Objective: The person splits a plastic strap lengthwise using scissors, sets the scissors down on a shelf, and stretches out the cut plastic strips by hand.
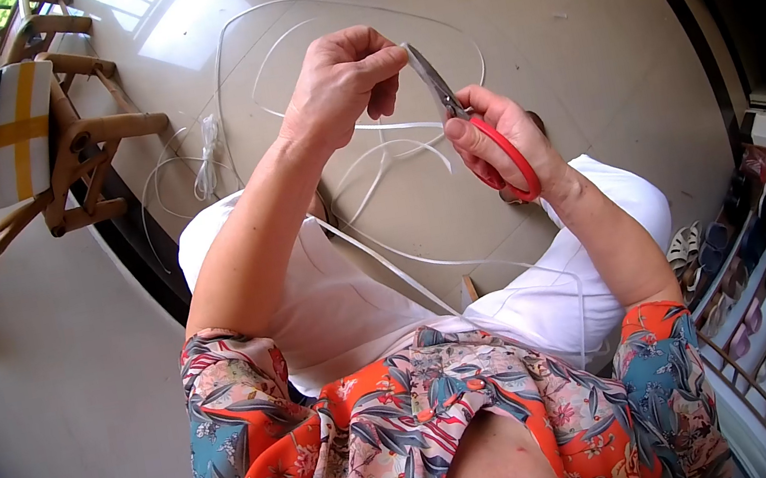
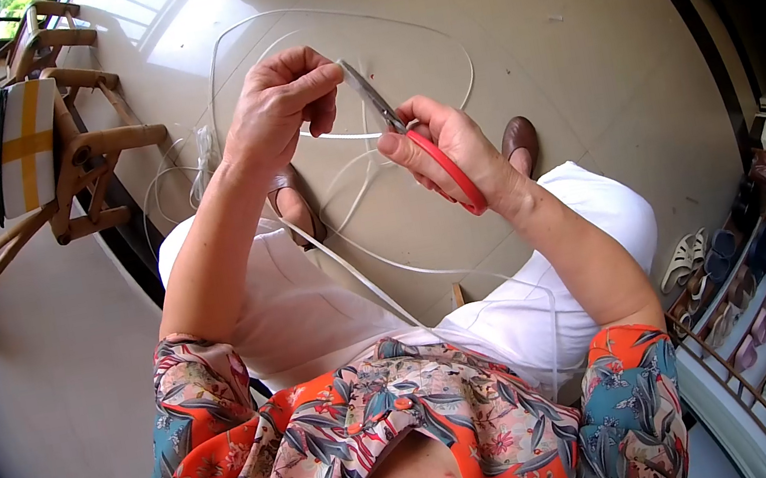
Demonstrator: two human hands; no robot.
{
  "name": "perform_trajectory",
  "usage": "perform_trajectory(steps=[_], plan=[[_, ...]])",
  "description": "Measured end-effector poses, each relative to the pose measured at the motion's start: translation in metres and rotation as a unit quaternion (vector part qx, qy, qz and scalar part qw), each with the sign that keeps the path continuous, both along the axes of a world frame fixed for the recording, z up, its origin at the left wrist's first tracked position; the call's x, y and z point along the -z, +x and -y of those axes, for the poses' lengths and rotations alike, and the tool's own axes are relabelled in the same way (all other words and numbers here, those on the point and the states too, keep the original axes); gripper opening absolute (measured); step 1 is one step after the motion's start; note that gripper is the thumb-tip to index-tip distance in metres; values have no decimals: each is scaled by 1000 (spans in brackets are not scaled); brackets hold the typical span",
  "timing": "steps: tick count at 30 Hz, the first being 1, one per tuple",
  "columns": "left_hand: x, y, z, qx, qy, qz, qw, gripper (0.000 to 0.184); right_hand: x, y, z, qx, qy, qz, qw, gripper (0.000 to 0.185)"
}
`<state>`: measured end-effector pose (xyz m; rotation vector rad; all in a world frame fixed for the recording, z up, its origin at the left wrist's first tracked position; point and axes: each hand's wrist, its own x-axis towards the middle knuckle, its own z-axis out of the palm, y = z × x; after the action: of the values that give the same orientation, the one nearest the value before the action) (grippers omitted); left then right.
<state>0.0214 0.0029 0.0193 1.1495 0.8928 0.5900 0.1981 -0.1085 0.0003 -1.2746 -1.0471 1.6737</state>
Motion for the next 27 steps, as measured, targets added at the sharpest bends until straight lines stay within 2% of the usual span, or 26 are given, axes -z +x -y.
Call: perform_trajectory(steps=[16,21,22,25,27], plan=[[5,1,-2,2,13,-12,1000,19,7,-5,0,19,15,7,1000,36],[5,2,-4,35,3,-27,999,17,8,-1,-2,18,8,25,999,36],[5,2,-5,42,1,-36,998,16,7,0,-3,24,5,0,1000,36],[8,9,-7,-7,43,24,999,16,7,3,-7,30,-7,-67,997,37],[18,12,-8,21,15,115,993,18,7,7,-7,24,-18,-99,995,38]])
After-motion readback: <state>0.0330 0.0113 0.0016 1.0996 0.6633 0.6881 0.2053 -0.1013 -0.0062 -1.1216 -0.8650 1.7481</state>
